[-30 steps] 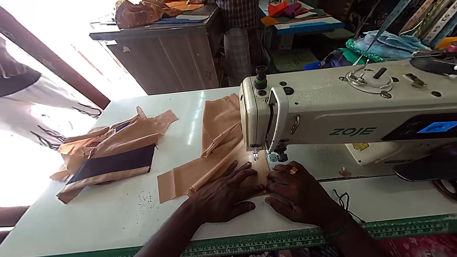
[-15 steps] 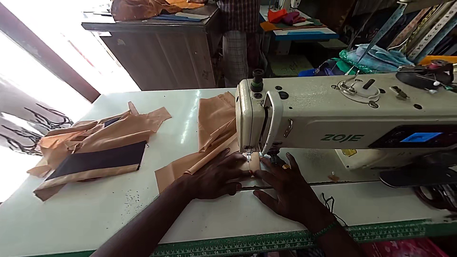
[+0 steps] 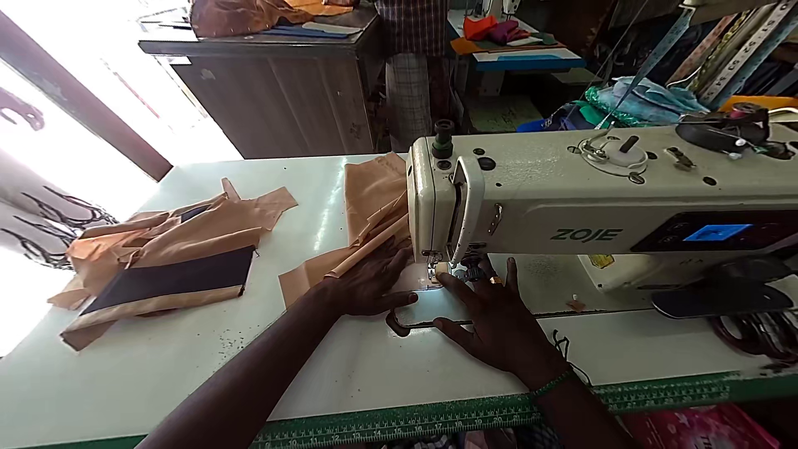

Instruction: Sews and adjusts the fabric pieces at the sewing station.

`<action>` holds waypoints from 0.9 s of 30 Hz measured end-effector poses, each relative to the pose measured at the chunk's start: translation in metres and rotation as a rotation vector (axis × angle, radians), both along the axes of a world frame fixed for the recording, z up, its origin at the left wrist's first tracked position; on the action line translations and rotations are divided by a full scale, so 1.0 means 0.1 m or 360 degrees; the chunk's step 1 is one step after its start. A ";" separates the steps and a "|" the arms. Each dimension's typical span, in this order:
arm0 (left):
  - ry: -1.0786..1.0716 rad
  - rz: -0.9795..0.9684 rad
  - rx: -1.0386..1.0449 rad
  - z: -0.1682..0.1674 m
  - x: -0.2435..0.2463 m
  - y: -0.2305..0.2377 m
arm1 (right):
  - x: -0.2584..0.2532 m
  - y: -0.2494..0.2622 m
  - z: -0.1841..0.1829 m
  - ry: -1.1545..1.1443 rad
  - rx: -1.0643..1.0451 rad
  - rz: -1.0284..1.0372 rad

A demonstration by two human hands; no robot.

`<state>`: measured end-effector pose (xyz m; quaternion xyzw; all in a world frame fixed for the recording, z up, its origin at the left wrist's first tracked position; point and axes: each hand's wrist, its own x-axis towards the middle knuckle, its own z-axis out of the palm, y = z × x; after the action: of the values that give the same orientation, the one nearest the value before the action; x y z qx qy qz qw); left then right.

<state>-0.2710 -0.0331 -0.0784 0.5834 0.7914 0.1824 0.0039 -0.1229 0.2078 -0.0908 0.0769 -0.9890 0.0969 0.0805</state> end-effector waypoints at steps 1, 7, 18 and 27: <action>0.0031 0.0012 -0.0021 0.00 -0.02 0.01 | 0.00 0.00 0.01 -0.0046 0.0007 -0.0016; 0.0098 0.0103 -0.0014 0.04 -0.09 0.08 | 0.05 0.05 -0.04 0.0307 -0.0160 0.0026; -0.0215 0.0474 -0.0133 0.07 -0.03 0.14 | 1.51 2.03 0.05 0.0784 -0.0295 -0.1144; -0.0286 0.1145 -0.0207 0.09 0.42 0.25 | 1.40 2.25 0.31 0.0103 -0.0091 -0.1465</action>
<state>-0.2294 -0.0080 -0.0691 0.2481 0.9522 0.1719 0.0462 0.0173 0.4327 -0.0602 -0.3694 -0.9143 0.0758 0.1481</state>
